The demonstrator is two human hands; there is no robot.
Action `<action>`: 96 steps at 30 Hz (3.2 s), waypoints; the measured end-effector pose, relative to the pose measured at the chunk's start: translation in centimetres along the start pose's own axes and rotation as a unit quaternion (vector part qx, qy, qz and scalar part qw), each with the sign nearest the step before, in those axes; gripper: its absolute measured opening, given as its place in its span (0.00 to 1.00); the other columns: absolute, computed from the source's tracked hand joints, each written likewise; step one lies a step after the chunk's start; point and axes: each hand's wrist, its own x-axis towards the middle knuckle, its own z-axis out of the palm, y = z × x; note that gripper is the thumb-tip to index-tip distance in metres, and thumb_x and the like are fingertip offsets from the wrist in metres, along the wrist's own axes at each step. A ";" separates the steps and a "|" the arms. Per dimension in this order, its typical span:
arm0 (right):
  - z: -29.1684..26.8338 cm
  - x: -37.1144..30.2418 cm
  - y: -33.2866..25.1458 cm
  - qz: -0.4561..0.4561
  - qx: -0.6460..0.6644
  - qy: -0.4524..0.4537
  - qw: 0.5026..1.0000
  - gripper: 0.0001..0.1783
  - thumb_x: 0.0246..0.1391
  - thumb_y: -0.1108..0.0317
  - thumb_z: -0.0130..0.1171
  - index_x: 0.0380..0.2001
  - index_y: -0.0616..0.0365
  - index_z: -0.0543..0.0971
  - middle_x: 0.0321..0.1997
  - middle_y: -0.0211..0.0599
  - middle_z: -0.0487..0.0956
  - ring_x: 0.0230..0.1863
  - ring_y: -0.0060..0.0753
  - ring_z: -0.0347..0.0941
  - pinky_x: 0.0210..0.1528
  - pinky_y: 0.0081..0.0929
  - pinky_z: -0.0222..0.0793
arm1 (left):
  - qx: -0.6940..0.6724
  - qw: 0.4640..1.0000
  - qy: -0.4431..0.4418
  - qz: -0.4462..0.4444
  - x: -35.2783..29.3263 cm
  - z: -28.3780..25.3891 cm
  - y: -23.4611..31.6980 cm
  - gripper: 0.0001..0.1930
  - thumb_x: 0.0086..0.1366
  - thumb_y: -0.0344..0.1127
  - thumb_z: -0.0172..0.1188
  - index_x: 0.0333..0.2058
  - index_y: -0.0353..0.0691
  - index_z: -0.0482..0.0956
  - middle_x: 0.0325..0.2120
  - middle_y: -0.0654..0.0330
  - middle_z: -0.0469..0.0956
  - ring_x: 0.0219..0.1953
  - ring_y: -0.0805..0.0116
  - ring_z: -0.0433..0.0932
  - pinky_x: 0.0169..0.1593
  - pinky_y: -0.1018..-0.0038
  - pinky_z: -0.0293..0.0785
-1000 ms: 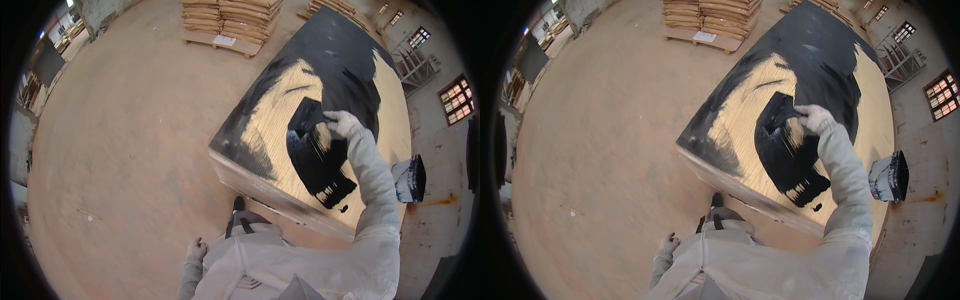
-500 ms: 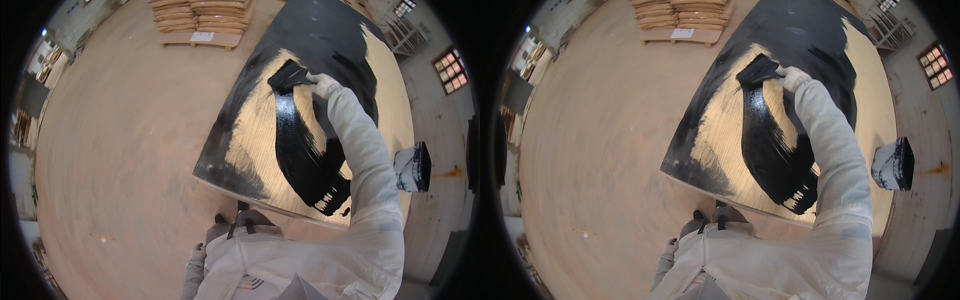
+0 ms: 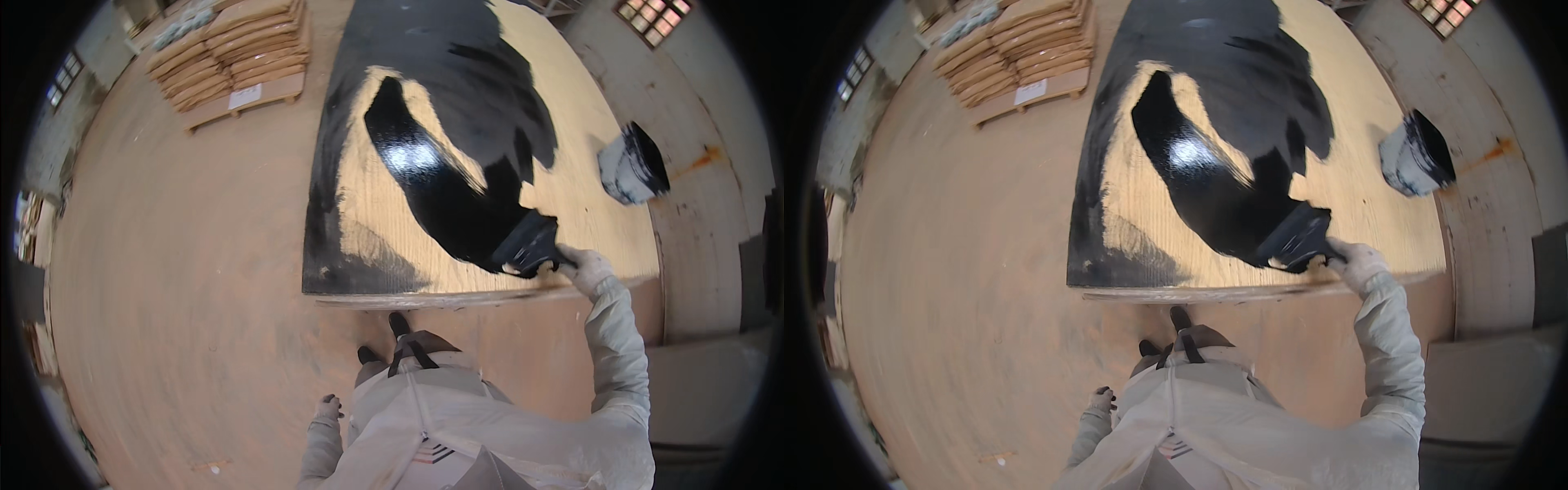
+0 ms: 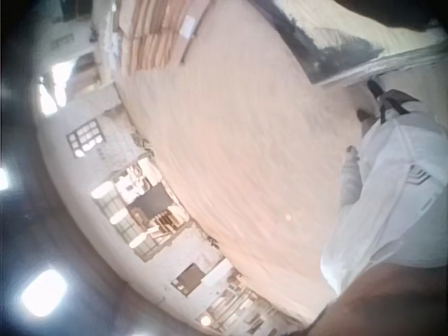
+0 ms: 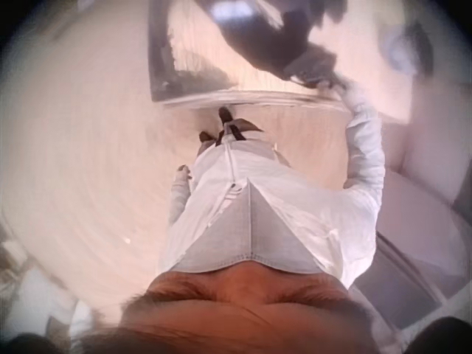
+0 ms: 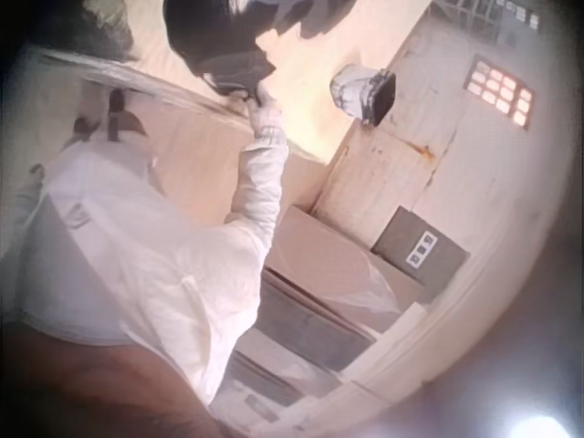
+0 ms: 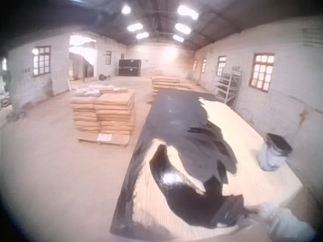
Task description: The person applies black paint to a large wooden board using a brush. They repeatedly dip the brush into a paint container and spread the paint across the surface, working from one side to the other.
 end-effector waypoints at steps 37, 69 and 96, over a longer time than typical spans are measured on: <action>1.9 -1.1 20.0 0.314 0.011 0.058 0.947 0.27 0.61 0.57 0.60 0.62 0.54 0.83 0.38 0.50 0.88 0.42 0.47 0.86 0.48 0.41 0.78 | -0.002 0.997 -0.018 0.074 5.6 -3.7 -0.5 0.17 0.74 0.34 0.59 0.57 0.33 0.77 0.37 0.48 0.84 0.25 0.54 0.83 0.19 0.59 0.80; -4.7 6.9 12.8 -0.029 -0.112 -0.016 0.993 0.32 0.67 0.50 0.57 0.72 0.39 0.72 0.55 0.45 0.86 0.57 0.52 0.82 0.62 0.46 0.76 | 0.016 0.997 0.055 0.059 -4.7 15.6 6.7 0.21 0.72 0.35 0.62 0.60 0.32 0.80 0.38 0.50 0.87 0.29 0.58 0.86 0.27 0.65 0.84; -4.5 33.7 -21.0 -0.088 -0.139 0.112 0.980 0.25 0.69 0.54 0.50 0.60 0.59 0.79 0.58 0.53 0.84 0.62 0.54 0.79 0.65 0.46 0.75 | -0.075 0.996 0.055 0.001 5.1 -3.0 6.8 0.22 0.72 0.33 0.59 0.62 0.32 0.77 0.42 0.48 0.86 0.33 0.60 0.86 0.28 0.66 0.86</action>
